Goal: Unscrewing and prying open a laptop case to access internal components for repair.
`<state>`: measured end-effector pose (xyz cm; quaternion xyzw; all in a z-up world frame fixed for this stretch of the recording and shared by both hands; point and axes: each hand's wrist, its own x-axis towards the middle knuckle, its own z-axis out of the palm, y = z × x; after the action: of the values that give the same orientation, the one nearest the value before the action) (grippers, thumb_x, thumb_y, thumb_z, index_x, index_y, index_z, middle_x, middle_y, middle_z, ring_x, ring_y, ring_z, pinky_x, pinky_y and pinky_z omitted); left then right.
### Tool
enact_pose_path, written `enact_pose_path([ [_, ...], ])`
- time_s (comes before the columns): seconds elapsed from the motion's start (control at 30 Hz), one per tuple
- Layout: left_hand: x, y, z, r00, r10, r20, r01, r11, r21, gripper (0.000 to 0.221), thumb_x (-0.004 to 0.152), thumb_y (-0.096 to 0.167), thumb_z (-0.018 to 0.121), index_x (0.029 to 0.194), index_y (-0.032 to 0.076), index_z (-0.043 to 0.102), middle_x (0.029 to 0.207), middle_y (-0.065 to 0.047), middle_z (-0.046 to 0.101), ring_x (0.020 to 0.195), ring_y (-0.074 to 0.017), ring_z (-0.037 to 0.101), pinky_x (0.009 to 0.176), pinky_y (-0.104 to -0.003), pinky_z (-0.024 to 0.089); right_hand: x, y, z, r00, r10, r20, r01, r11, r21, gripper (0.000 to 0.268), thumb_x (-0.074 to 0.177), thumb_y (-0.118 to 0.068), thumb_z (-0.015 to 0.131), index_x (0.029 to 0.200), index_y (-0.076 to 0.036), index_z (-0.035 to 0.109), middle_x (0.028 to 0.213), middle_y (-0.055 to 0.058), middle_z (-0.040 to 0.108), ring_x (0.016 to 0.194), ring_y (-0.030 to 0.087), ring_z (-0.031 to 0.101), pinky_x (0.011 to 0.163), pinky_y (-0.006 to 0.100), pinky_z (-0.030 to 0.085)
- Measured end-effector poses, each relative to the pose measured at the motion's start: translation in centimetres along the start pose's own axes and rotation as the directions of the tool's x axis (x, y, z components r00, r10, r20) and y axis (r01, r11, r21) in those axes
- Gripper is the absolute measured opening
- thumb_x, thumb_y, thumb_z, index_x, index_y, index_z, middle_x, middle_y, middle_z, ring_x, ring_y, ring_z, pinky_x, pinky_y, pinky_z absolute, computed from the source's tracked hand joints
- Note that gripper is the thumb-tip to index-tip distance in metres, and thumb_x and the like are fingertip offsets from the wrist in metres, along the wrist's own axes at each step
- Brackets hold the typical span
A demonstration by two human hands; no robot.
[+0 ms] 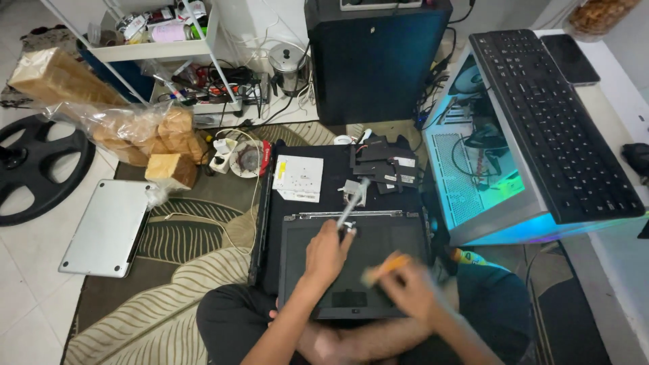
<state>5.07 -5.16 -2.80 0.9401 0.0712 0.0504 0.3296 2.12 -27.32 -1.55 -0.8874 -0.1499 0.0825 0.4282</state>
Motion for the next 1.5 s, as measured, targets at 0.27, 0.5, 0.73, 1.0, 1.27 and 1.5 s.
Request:
enact_pose_path([
  [0.27, -5.2, -0.7, -9.1, 0.948, -0.289, 0.132, 0.297, 0.66, -0.69, 0.022, 0.102, 0.027, 0.056, 0.105, 0.006, 0.063, 0.066, -0.005, 0.067, 0.057, -0.0136, 0.057, 0.056, -0.027, 0.045, 5.1, 0.3, -0.5, 0.955, -0.256, -0.149, 0.17, 0.885, -0.433, 0.016, 0.091, -0.026, 0.072, 0.095, -0.01, 0.07, 0.08, 0.009, 0.067, 0.067, 0.028, 0.058, 0.069, 0.039, 0.048],
  [0.5, -15.3, -6.0, -11.2, 0.859, -0.478, 0.183, 0.387, 0.372, -0.844, 0.031, 0.107, 0.026, 0.049, 0.105, -0.001, 0.065, 0.069, -0.008, 0.059, 0.059, -0.0119, 0.049, 0.054, -0.026, 0.037, 2.4, -6.4, 7.1, 0.835, -0.327, 0.444, 0.334, 0.94, 0.063, 0.027, 0.093, -0.035, 0.07, 0.085, -0.01, 0.076, 0.083, 0.005, 0.073, 0.076, 0.028, 0.061, 0.074, 0.038, 0.054],
  [0.73, -19.5, -8.8, -11.0, 0.816, -0.553, 0.166, 0.318, 0.192, -0.928, 0.027, 0.109, 0.022, 0.039, 0.115, -0.002, 0.05, 0.069, -0.017, 0.054, 0.049, -0.0292, 0.059, 0.048, -0.04, 0.052, 10.6, -8.3, 9.2, 0.855, -0.443, -0.27, 0.31, 0.853, -0.42, 0.031, 0.094, -0.018, 0.073, 0.114, 0.003, 0.064, 0.081, 0.016, 0.07, 0.068, 0.034, 0.065, 0.066, 0.041, 0.051],
  [1.0, -18.0, -8.4, -9.2, 0.7, -0.664, 0.262, 0.444, 0.117, -0.889, 0.019, 0.106, 0.025, 0.055, 0.11, 0.007, 0.056, 0.069, -0.003, 0.046, 0.047, -0.0057, 0.031, 0.04, -0.022, 0.019, 11.3, -8.2, 12.3, 0.928, -0.34, -0.15, 0.277, 0.902, -0.332, 0.029, 0.094, -0.026, 0.066, 0.107, 0.0, 0.07, 0.081, 0.016, 0.074, 0.061, 0.034, 0.065, 0.06, 0.041, 0.052],
  [1.27, -17.1, -8.0, -6.9, 0.826, -0.562, 0.037, 0.423, 0.576, -0.699, 0.035, 0.091, 0.015, 0.072, 0.123, 0.001, 0.07, 0.087, -0.005, 0.068, 0.072, -0.0122, 0.058, 0.067, -0.025, 0.049, 4.8, 2.9, -1.4, 0.877, -0.011, -0.48, -0.243, 0.853, -0.463, 0.023, 0.102, -0.027, 0.065, 0.107, -0.004, 0.063, 0.078, 0.018, 0.067, 0.064, 0.041, 0.064, 0.06, 0.051, 0.049],
  [1.5, -16.6, -8.9, -5.1, 0.761, -0.649, 0.02, 0.503, 0.569, -0.651, 0.032, 0.086, 0.018, 0.078, 0.111, -0.003, 0.077, 0.081, -0.008, 0.071, 0.071, -0.0149, 0.061, 0.07, -0.027, 0.051, 4.7, -6.4, 0.8, 0.889, -0.021, -0.457, -0.071, 0.981, -0.182, 0.012, 0.091, -0.016, 0.066, 0.094, -0.005, 0.069, 0.076, 0.014, 0.07, 0.058, 0.032, 0.064, 0.055, 0.044, 0.05],
])
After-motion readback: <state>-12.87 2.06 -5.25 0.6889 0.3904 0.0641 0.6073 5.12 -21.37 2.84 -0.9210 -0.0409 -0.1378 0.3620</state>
